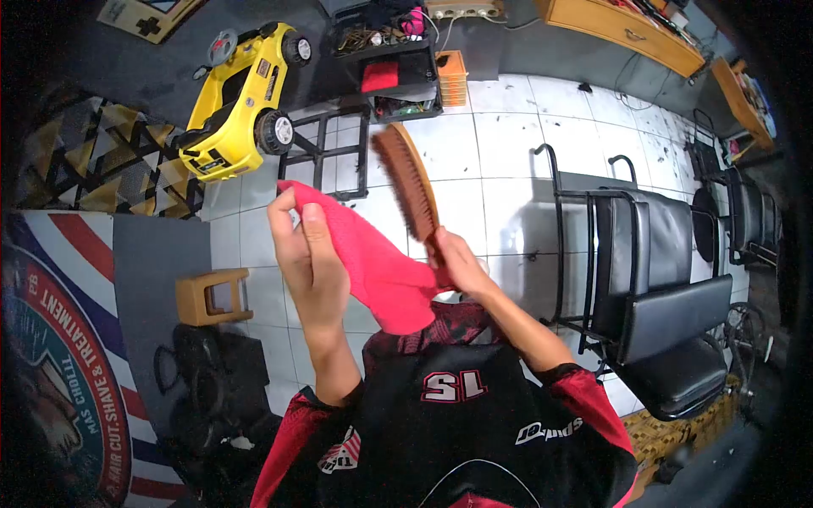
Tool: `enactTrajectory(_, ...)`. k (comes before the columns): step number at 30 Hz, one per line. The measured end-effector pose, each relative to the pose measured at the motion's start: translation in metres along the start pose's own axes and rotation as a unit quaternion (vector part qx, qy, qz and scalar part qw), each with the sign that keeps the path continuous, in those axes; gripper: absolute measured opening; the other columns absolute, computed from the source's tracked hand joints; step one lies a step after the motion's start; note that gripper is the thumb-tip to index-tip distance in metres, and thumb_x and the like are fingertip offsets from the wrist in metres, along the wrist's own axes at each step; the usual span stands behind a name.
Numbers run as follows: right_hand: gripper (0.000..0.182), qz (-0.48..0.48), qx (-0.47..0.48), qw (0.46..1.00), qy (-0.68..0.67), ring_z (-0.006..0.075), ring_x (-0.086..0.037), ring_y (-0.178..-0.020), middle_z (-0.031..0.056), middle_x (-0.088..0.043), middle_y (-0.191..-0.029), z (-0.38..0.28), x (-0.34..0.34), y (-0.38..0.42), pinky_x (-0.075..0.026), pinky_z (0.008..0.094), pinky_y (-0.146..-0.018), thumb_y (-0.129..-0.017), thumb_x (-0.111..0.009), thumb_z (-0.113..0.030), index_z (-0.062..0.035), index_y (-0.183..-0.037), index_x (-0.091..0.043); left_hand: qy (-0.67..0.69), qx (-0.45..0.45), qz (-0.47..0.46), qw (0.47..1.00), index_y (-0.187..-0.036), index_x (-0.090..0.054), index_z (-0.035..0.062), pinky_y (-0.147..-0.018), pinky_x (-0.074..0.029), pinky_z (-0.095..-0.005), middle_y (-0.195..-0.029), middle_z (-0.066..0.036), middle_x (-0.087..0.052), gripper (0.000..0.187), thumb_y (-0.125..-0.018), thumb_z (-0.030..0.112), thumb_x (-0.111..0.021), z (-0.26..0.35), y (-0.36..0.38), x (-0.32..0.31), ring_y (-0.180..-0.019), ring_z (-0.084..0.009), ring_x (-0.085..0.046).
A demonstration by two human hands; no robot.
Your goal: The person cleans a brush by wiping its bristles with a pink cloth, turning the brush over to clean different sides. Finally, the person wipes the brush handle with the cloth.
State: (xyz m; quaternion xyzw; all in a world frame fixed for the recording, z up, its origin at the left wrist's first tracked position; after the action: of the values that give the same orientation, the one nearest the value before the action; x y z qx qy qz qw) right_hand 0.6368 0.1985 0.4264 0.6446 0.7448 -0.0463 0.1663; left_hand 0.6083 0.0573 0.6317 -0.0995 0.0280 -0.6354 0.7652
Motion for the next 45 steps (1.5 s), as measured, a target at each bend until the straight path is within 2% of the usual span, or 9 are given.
enactTrajectory(3, 0.034, -0.113, 0.142, 0.983, 0.038, 0.0181, -0.047, -0.058, 0.0043, -0.047, -0.062, -0.075, -0.043, 0.019, -0.039, 0.0312, -0.054, -0.094, -0.035, -0.03, -0.0012, -0.081, -0.047, 0.029, -0.01, 0.008, 0.999, -0.105, -0.038, 0.003, -0.052, -0.036, -0.0176, -0.072, -0.001, -0.049, 0.016, -0.094, 0.015, -0.036, 0.009, 0.003, -0.011, -0.06, -0.0044, -0.044)
enactTrajectory(7, 0.034, -0.139, 0.076, 0.94, 0.302, 0.0392, -0.055, -0.066, 0.0222, -0.056, -0.069, -0.002, -0.031, 0.002, -0.043, 0.0434, -0.057, -0.092, -0.039, -0.035, -0.0037, -0.095, -0.051, 0.033, -0.049, 0.047, 0.997, -0.106, -0.038, 0.0028, -0.052, -0.037, -0.0177, -0.07, -0.002, -0.051, 0.019, -0.094, 0.018, -0.037, 0.02, -0.002, -0.001, -0.058, -0.0045, -0.046)
enactTrajectory(12, 0.063, -0.189, -0.185, 0.746, 0.612, 0.0352, -0.061, -0.076, 0.0205, -0.062, -0.078, 0.18, 0.066, 0.017, -0.048, 0.0444, -0.068, -0.089, -0.024, -0.054, -0.0017, -0.094, -0.057, 0.044, -0.141, 0.112, 0.983, -0.102, -0.044, 0.0045, -0.054, -0.041, -0.0189, -0.069, -0.003, -0.055, 0.023, -0.093, 0.026, -0.043, 0.042, -0.006, 0.026, -0.059, -0.0062, -0.05)
enactTrajectory(20, 0.046, -0.012, -0.178, 0.744, 0.644, 0.0382, -0.058, -0.063, 0.0207, -0.058, -0.065, 0.236, 0.173, 0.039, -0.046, 0.0458, -0.055, -0.089, -0.035, -0.038, -0.002, -0.074, -0.058, 0.06, -0.08, 0.079, 0.992, -0.101, -0.045, 0.0043, -0.059, -0.04, -0.0175, -0.075, -0.003, -0.056, 0.02, -0.093, 0.022, -0.043, 0.021, -0.002, 0.024, -0.064, -0.0054, -0.05)
enactTrajectory(27, 0.049, 0.064, 0.008, 0.974, 0.216, 0.026, -0.053, -0.061, 0.0141, -0.055, -0.067, 0.003, 0.027, 0.004, -0.043, 0.0364, -0.059, -0.094, -0.031, -0.039, 0.0037, -0.084, -0.052, 0.069, 0.014, -0.049, 0.996, -0.104, -0.042, 0.0024, -0.057, -0.039, -0.018, -0.077, -0.003, -0.055, 0.017, -0.093, 0.015, -0.04, 0.003, 0.003, -0.009, -0.065, -0.0048, -0.048)
enactTrajectory(32, 0.043, -0.142, 0.05, 0.984, -0.095, 0.0111, -0.042, -0.058, 0.0023, -0.044, -0.065, -0.038, -0.057, 0.027, -0.038, 0.0259, -0.053, -0.095, -0.025, -0.037, -0.0025, -0.081, -0.046, -0.043, -0.043, -0.177, 0.982, -0.107, -0.043, 0.0029, -0.058, -0.037, -0.0177, -0.079, -0.003, -0.054, 0.021, -0.092, 0.018, -0.044, 0.013, 0.014, -0.023, -0.066, -0.0042, -0.046)
enactTrajectory(36, 0.047, -0.163, 0.108, 0.919, 0.342, 0.0297, -0.057, -0.06, 0.0166, -0.056, -0.063, 0.027, -0.031, 0.0, -0.045, 0.0403, -0.057, -0.094, -0.029, -0.04, -0.0003, -0.087, -0.053, 0.092, -0.026, -0.092, 0.991, -0.104, -0.045, 0.0018, -0.063, -0.037, -0.0193, -0.083, -0.003, -0.051, 0.016, -0.09, 0.009, -0.046, 0.042, 0.013, -0.002, -0.071, -0.0063, -0.046)
enactTrajectory(38, 0.054, -0.152, -0.046, 0.829, 0.537, 0.0371, -0.059, -0.071, 0.0224, -0.06, -0.072, 0.082, 0.008, -0.005, -0.047, 0.0449, -0.065, -0.092, -0.028, -0.046, -0.0009, -0.093, -0.057, 0.113, -0.037, 0.03, 0.992, -0.103, -0.046, 0.0019, -0.066, -0.039, -0.02, -0.086, -0.003, -0.051, 0.015, -0.089, 0.008, -0.047, 0.061, 0.015, 0.009, -0.074, -0.0072, -0.047)
enactTrajectory(45, 0.056, -0.053, -0.289, 0.747, 0.596, 0.0356, -0.06, -0.086, 0.0212, -0.062, -0.087, 0.242, 0.157, 0.035, -0.047, 0.044, -0.075, -0.089, -0.03, -0.049, -0.0036, -0.09, -0.063, 0.118, -0.051, 0.028, 0.991, -0.102, -0.048, 0.003, -0.071, -0.04, -0.0203, -0.09, -0.004, -0.053, 0.017, -0.09, 0.015, -0.049, 0.043, 0.009, 0.031, -0.078, -0.0069, -0.05)
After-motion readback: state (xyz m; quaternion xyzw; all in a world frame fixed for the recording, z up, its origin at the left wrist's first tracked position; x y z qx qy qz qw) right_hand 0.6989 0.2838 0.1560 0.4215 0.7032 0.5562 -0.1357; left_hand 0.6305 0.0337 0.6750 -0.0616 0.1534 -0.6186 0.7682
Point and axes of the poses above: each hand's wrist, its own y-axis away from the middle knuckle, its own x-axis out of the back of the hand, z = x × y, the point moved 7 cm from there along -y, towards the middle knuckle
